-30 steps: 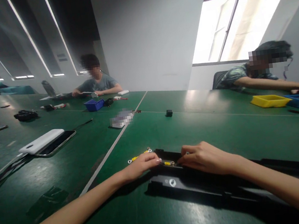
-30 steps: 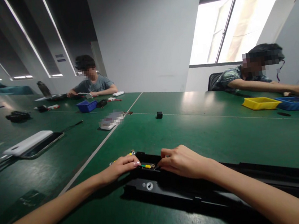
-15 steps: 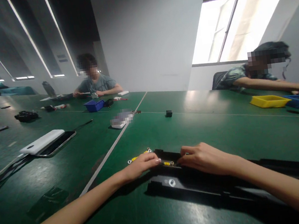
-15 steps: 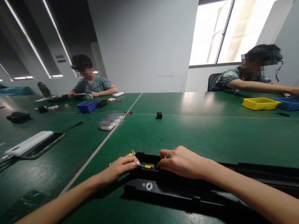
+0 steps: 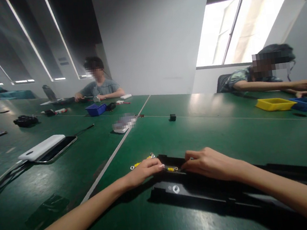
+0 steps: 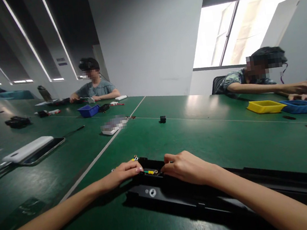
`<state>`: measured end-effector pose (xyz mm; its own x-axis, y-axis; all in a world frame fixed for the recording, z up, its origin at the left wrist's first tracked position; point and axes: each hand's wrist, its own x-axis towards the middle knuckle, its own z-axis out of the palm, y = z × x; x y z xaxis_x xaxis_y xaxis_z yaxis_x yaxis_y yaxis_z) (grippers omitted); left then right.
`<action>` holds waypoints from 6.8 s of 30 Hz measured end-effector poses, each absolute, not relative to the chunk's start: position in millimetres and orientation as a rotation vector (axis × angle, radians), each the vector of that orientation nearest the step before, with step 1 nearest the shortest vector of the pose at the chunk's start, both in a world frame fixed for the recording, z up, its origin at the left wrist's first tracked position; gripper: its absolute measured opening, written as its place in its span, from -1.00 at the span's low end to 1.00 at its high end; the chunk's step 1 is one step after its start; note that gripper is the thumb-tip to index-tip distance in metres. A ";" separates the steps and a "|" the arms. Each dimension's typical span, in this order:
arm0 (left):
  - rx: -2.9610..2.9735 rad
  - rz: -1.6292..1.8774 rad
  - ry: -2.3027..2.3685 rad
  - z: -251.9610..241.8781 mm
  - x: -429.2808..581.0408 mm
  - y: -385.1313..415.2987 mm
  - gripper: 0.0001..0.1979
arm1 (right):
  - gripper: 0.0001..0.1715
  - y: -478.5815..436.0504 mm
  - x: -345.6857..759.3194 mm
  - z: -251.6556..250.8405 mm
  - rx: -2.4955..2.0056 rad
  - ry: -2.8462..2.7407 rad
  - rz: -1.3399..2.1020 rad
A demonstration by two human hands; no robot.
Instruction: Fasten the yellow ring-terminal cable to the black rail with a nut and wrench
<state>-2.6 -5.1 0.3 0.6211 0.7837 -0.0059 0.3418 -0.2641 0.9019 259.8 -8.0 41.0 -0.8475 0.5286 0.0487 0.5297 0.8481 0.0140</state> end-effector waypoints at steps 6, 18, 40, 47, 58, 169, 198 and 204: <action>1.865 0.562 0.886 -3.7 -3.3 -1.7 -0.72 | -0.66 -6.9 260.9 40.0 -0.854 -2.969 -0.067; 1.871 0.554 0.891 -3.0 -4.6 -2.6 -0.73 | -0.71 -6.6 262.8 39.4 -0.873 -2.968 -0.023; 1.867 0.560 0.892 -5.6 -4.4 -1.7 -0.72 | -0.67 -6.5 265.1 40.4 -0.821 -2.986 0.032; 1.866 0.558 0.898 -2.5 -4.1 -3.5 -0.73 | -0.65 -5.7 265.5 40.8 -0.796 -2.974 0.037; 1.866 0.552 0.900 1.5 -4.5 -5.0 -0.72 | -0.64 -6.8 265.6 42.4 -0.795 -2.976 -0.022; 1.862 0.544 0.903 2.0 -5.1 -5.5 -0.70 | -0.68 -7.3 266.4 43.3 -0.779 -2.982 -0.158; 1.855 0.544 0.902 3.3 -4.2 -5.8 -0.72 | -0.66 -7.6 265.8 43.8 -0.753 -2.980 -0.116; 1.858 0.547 0.892 -0.1 -4.8 -4.5 -0.69 | -0.66 -8.8 265.8 44.8 -0.757 -2.974 -0.109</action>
